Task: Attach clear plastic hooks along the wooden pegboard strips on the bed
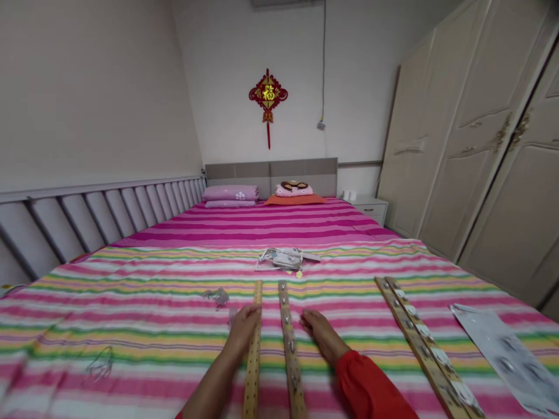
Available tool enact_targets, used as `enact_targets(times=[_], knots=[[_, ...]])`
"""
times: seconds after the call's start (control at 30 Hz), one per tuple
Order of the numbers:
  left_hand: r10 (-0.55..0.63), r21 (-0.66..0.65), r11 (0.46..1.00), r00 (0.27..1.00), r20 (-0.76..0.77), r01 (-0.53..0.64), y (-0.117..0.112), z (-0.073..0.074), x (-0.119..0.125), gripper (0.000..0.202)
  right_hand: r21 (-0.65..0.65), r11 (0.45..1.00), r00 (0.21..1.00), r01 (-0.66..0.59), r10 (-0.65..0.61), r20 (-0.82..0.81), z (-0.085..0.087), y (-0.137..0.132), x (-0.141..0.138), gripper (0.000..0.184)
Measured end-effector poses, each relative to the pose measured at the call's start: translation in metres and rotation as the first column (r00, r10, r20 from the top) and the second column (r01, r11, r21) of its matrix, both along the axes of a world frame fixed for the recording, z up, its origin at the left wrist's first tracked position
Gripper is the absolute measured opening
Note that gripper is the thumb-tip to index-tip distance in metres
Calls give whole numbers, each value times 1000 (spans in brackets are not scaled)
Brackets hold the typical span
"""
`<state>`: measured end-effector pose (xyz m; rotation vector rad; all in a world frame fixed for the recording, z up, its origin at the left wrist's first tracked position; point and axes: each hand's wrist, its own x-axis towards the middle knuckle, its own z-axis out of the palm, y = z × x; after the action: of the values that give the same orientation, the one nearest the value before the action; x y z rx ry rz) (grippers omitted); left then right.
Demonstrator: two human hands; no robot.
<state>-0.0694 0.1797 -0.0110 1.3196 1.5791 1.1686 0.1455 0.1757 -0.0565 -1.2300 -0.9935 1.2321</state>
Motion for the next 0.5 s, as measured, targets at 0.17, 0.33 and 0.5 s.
enact_targets(times=[0.17,0.33,0.5], knots=[[78,217,972,996,41,-86,-54,-30,-38,38,10,991,986,133,-132,-98,-3,-71,2,35],[292,310,913,955,-43,-265,-74,-52,-54,40,-44,980,951,194,-199,-235,-30,-160,-6,39],[359,362,889,917,-173,-280,-71,-60,-52,33,-251,965,919,78,-168,-357,-52,-219,-27,44]])
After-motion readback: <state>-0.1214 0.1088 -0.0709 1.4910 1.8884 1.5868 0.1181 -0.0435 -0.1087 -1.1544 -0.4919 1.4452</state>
